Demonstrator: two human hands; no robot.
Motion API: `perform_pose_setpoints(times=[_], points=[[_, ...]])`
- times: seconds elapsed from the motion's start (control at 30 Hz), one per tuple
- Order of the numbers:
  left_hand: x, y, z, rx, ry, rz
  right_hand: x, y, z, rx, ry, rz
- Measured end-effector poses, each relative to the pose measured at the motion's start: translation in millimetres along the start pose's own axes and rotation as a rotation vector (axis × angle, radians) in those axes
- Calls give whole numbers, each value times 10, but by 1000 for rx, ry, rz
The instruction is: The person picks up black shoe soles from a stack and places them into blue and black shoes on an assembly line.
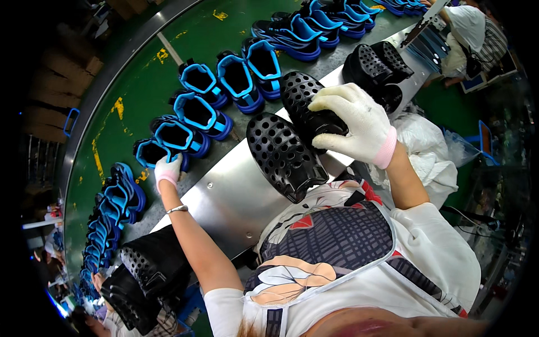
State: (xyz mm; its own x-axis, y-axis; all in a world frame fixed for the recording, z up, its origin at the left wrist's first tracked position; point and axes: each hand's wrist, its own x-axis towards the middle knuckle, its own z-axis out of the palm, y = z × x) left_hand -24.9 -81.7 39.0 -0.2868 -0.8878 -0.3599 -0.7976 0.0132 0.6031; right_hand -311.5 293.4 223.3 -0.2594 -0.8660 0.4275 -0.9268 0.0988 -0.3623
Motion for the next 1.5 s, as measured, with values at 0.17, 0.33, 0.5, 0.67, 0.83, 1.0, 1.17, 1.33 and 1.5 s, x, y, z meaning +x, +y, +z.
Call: perform_pose_setpoints(times=[0.17, 0.33, 0.5, 0.67, 0.83, 1.0, 1.17, 1.33, 1.5], points=[[5, -110, -252, 72, -116, -47, -50, -29, 74, -12, 78, 49], [-303, 14, -516, 639, 139, -105, -73, -62, 128, -5, 136, 62], [-693, 447, -252, 437, 548, 322, -108, -7, 179, 15, 155, 91], [-765, 641, 148, 153, 376, 370, -147, 66, 224, 56, 241, 75], [-698, 609, 290, 284, 427, 346, -172, 182, 204, 104, 259, 47], [-573, 537, 434, 352, 388, 164, -139, 289, 164, 235, 247, 59], [-201, 299, 398, 268, 188, 86, -83, 429, 168, 273, 177, -32], [-10, -38, 388, 23, 140, 82, -15, 608, 152, 383, 69, -97], [-28, -180, 460, -40, 239, 94, 103, 698, 108, 464, -8, -137]])
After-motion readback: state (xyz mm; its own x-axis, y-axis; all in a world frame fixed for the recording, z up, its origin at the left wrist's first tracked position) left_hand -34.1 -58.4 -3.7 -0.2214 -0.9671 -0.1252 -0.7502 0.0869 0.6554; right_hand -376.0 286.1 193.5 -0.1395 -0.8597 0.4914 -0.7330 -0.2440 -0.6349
